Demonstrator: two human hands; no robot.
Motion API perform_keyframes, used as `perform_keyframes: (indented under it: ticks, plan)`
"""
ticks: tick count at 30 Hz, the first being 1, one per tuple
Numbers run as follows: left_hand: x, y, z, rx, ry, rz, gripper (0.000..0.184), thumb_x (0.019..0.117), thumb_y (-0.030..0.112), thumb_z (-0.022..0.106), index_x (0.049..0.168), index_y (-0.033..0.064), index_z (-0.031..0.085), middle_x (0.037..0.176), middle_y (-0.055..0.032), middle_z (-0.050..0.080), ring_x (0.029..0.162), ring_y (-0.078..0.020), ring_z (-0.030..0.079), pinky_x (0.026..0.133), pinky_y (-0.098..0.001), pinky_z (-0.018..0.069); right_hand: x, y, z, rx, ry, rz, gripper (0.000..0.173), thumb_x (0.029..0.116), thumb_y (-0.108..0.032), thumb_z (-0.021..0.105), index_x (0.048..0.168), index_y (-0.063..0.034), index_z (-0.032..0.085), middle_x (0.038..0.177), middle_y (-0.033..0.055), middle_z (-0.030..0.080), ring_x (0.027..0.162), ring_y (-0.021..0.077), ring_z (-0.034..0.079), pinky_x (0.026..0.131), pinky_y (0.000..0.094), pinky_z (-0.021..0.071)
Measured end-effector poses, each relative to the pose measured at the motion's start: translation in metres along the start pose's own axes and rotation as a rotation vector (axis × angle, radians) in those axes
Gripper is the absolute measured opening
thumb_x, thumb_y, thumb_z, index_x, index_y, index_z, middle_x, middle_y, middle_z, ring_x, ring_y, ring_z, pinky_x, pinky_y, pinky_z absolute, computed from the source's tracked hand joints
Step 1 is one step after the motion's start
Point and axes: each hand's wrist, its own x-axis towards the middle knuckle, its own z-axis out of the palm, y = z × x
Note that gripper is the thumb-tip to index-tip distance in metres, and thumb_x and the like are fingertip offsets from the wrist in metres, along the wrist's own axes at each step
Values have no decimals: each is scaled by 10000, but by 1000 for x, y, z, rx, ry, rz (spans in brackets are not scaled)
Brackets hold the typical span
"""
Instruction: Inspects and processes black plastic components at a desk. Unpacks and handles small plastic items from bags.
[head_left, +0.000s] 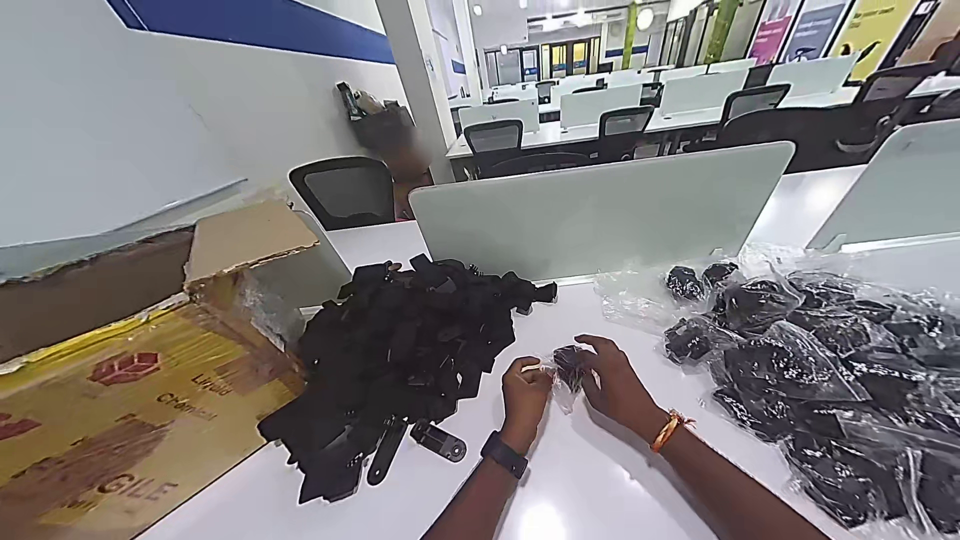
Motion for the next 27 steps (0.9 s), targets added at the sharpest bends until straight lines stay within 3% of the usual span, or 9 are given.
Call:
perform_keyframes:
  ticks: [3, 7, 10, 13, 15, 20, 27]
  plan:
    - [-2, 0, -2, -116, 64, 8, 447, 843, -52, 771, 1207, -68, 512, 857, -171, 754, 704, -210, 739, 653, -349, 611, -8, -6, 16, 39, 144, 23, 281, 955, -309, 632, 1098, -99, 753, 1118, 128, 693, 1060, 303, 654, 903, 479, 545]
    - [-9, -3, -5, -166, -61, -3, 463, 845, -41, 772, 1220, -58, 500, 844, -157, 748, 694, -213, 732, 626, -341, 611, -26, -10, 34, 153, 38, 33, 331, 942, -364, 690, 1117, -87, 736, 1021, 98, 696, 936, 206, 681, 853, 369, 579]
    - [-8, -7, -7, -242, -166, -18, 490, 872, -51, 734, 1286, -65, 473, 888, -175, 750, 733, -242, 745, 651, -365, 631, -28, 0, 40, 231, 65, -1, 306, 959, -349, 694, 1098, -80, 736, 994, 67, 710, 917, 137, 686, 853, 297, 579]
    - [-7, -9, -7, -316, -194, -26, 506, 874, -107, 691, 1312, -64, 440, 936, -209, 748, 788, -285, 758, 718, -403, 647, -26, 10, 44, 356, 110, -4, 235, 937, -222, 703, 1096, -52, 741, 1010, 57, 736, 911, 80, 707, 857, 242, 594]
    - [-7, -9, -5, -303, -175, -12, 544, 874, -102, 697, 1337, -47, 418, 924, -209, 747, 772, -281, 754, 709, -395, 641, -24, 11, 43, 437, 118, 5, 226, 939, -168, 700, 1116, -29, 721, 1014, 50, 749, 897, 62, 724, 839, 230, 614]
    - [-8, -6, -1, -273, -123, 3, 679, 814, -80, 776, 1366, -22, 384, 846, -189, 742, 716, -261, 750, 664, -377, 643, -22, 10, 41, 479, 98, 6, 204, 923, -186, 704, 1058, -35, 684, 945, 29, 740, 853, 48, 720, 804, 227, 614]
    - [-6, -12, -1, -187, -127, 73, 637, 803, -76, 793, 1342, -47, 455, 822, -142, 749, 695, -220, 744, 675, -358, 640, -22, 14, 42, 398, 84, -22, 154, 940, -183, 665, 1006, -52, 713, 929, 43, 716, 807, 64, 689, 744, 219, 596]
